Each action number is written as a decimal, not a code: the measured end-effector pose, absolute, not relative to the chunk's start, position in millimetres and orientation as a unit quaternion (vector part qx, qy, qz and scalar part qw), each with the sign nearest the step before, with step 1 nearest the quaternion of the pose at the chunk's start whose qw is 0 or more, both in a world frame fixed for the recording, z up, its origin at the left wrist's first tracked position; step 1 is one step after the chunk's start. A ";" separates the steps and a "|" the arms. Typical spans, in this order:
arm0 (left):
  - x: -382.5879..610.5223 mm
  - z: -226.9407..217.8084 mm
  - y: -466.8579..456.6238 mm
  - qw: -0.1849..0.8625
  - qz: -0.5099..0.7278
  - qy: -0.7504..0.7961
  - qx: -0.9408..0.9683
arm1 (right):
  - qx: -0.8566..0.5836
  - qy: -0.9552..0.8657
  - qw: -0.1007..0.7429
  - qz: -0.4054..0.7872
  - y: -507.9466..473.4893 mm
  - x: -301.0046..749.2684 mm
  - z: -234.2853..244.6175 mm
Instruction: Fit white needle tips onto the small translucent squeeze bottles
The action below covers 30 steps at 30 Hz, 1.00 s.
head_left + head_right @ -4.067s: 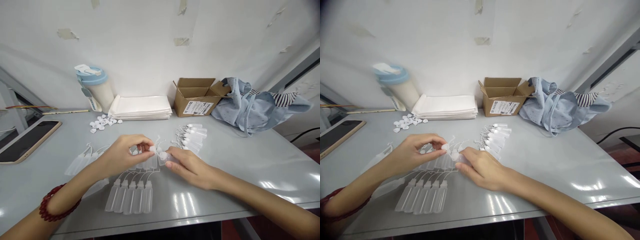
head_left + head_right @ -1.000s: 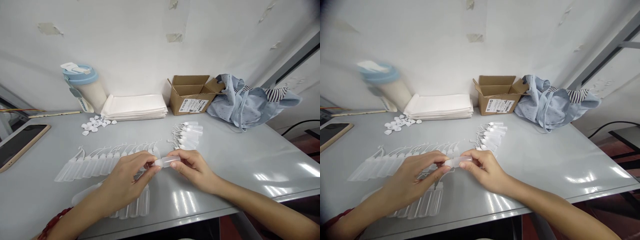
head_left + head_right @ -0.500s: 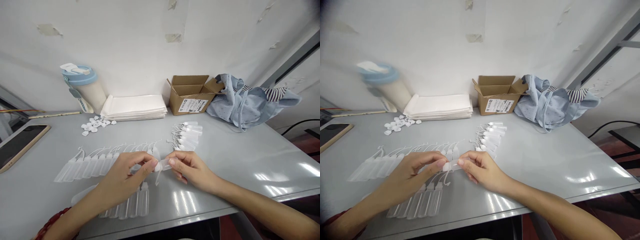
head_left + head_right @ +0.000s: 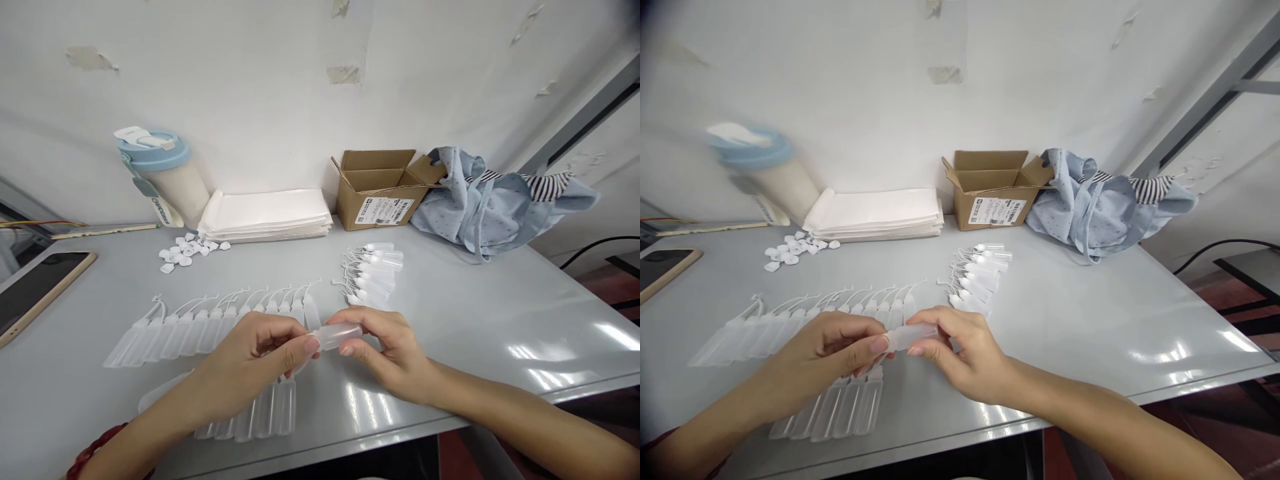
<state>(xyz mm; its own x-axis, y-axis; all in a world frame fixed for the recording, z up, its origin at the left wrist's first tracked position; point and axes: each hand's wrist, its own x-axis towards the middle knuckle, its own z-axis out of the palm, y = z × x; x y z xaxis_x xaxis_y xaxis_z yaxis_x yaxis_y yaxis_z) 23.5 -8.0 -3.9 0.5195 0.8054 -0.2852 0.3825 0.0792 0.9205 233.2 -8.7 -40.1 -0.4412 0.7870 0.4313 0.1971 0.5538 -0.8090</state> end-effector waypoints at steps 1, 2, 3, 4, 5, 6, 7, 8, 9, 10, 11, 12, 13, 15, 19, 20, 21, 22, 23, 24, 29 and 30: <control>23.7 -3.6 -8.4 0.582 0.185 0.456 0.648 | -0.317 -0.772 0.420 0.355 -9.0 233.1 -39.6; 23.9 -3.2 -8.8 0.585 0.186 0.457 0.644 | -0.318 -0.769 0.419 0.363 -9.2 233.0 -39.1; 24.1 -2.9 -9.1 0.586 0.187 0.458 0.642 | -0.322 -0.763 0.418 0.373 -9.5 232.8 -38.7; 24.4 -2.6 -9.4 0.584 0.189 0.460 0.642 | -0.327 -0.756 0.415 0.386 -9.7 232.5 -38.4; 24.8 -2.5 -9.6 0.579 0.191 0.461 0.645 | -0.335 -0.746 0.412 0.401 -10.0 232.2 -38.2; 25.3 -2.6 -9.6 0.572 0.194 0.464 0.648 | -0.343 -0.735 0.408 0.418 -10.3 231.9 -38.2; 25.8 -2.9 -9.5 0.566 0.198 0.467 0.650 | -0.351 -0.723 0.404 0.436 -10.5 231.5 -38.3; 26.3 -3.4 -9.3 0.563 0.201 0.470 0.649 | -0.358 -0.712 0.401 0.453 -10.6 231.2 -38.5; 26.6 -4.0 -8.9 0.567 0.201 0.470 0.646 | -0.362 -0.701 0.401 0.466 -10.6 230.9 -38.8; 26.7 -4.5 -8.5 0.574 0.198 0.468 0.642 | -0.364 -0.692 0.405 0.474 -10.3 230.7 -39.2; 26.6 -4.9 -8.0 0.584 0.194 0.464 0.638 | -0.365 -0.685 0.412 0.477 -9.8 230.6 -39.6; 26.1 -5.1 -7.6 0.592 0.189 0.460 0.635 | -0.366 -0.681 0.420 0.476 -9.0 230.7 -40.1; 25.2 -5.0 -7.3 0.595 0.186 0.459 0.633 | -0.367 -0.677 0.429 0.471 -8.0 230.8 -40.4; 22.4 -4.1 -6.7 0.583 0.193 0.467 0.637 | -0.375 -0.671 0.445 0.459 -6.2 231.2 -40.9; 15.9 -2.0 -5.9 0.514 0.243 0.480 0.668 | -0.400 -0.667 0.449 0.439 -6.3 231.2 -39.9; 14.9 -1.9 -5.6 0.499 0.254 0.480 0.675 | -0.405 -0.669 0.446 0.435 -7.1 231.1 -39.6; 14.3 -2.2 -5.1 0.488 0.260 0.481 0.680 | -0.408 -0.670 0.445 0.432 -8.0 231.0 -39.3; 14.1 -2.6 -4.7 0.484 0.258 0.485 0.681 | -0.406 -0.672 0.446 0.429 -8.8 230.9 -39.1; 14.3 -3.1 -4.2 0.487 0.249 0.490 0.679 | -0.398 -0.675 0.450 0.428 -9.5 230.9 -39.0; 14.8 -3.5 -3.7 0.495 0.234 0.494 0.675 | -0.386 -0.679 0.455 0.428 -9.9 230.9 -39.1; 19.2 -1.6 -4.2 0.547 0.176 0.473 0.668 | -0.327 -0.717 0.462 0.407 -9.1 230.8 -40.9; 19.9 -0.8 -5.0 0.550 0.174 0.468 0.669 | -0.322 -0.724 0.462 0.399 -8.8 230.7 -41.2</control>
<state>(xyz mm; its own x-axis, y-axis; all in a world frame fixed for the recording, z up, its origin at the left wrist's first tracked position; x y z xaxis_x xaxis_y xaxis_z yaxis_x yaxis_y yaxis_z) 19.9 -5.0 -0.8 0.5010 0.8180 -0.2826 0.4362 0.0433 0.8988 230.7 -8.8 -41.2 -0.3658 0.8343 0.4125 0.0964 0.4748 -0.8748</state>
